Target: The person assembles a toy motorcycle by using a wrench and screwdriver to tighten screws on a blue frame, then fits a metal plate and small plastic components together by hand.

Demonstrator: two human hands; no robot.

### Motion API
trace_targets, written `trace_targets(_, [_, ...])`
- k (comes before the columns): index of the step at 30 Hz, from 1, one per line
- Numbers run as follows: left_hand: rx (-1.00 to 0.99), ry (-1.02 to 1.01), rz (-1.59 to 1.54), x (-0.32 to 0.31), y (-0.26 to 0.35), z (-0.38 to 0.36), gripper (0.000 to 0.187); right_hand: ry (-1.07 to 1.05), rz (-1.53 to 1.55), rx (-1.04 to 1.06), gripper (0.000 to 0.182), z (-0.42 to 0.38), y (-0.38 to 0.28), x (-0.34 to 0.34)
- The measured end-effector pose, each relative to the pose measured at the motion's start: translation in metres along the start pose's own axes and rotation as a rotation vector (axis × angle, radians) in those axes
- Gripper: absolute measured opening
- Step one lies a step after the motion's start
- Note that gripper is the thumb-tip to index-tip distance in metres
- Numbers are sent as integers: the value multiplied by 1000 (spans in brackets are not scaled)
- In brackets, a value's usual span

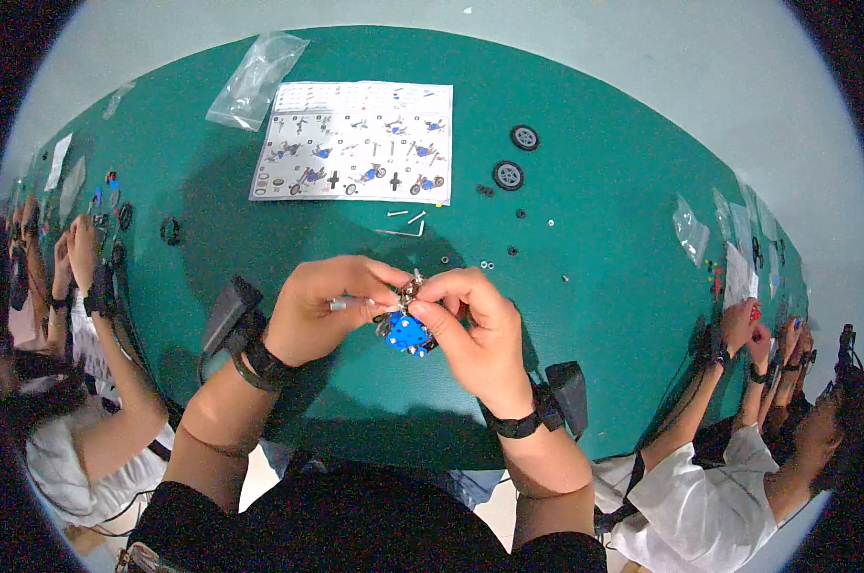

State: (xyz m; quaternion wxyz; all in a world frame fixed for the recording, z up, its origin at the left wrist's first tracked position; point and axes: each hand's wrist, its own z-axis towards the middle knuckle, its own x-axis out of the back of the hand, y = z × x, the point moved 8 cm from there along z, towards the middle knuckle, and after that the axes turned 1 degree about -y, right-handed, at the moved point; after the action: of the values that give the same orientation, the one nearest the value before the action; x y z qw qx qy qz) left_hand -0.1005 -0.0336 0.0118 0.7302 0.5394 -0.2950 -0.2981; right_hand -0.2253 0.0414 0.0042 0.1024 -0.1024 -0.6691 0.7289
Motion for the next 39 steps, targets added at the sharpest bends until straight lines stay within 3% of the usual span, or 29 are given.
trace_targets(3, [-183, 2, 141, -4, 15, -1, 13, -65, -125, 123, 8, 4, -9, 0])
trace_targets(9, [-296, -23, 298, -7, 32, -4, 19, -156, -361, 307, 13, 5, -29, -7])
trace_targets(18, [-385, -20, 380, 6, 66, -15, 21, -279, -225, 304, 11, 1, -46, -26])
trace_targets(21, [-349, -1, 361, 19, 64, -24, 21, -289, -76, 166, 13, 4, -45, -36])
trace_targets(28, [-415, 97, 386, 39, 43, -34, 18, -183, -673, 203, 10, 62, -21, -12])
trace_targets(39, [-341, 135, 453, 50, 28, -28, 18, -339, -905, 325, 13, 83, -2, -17])
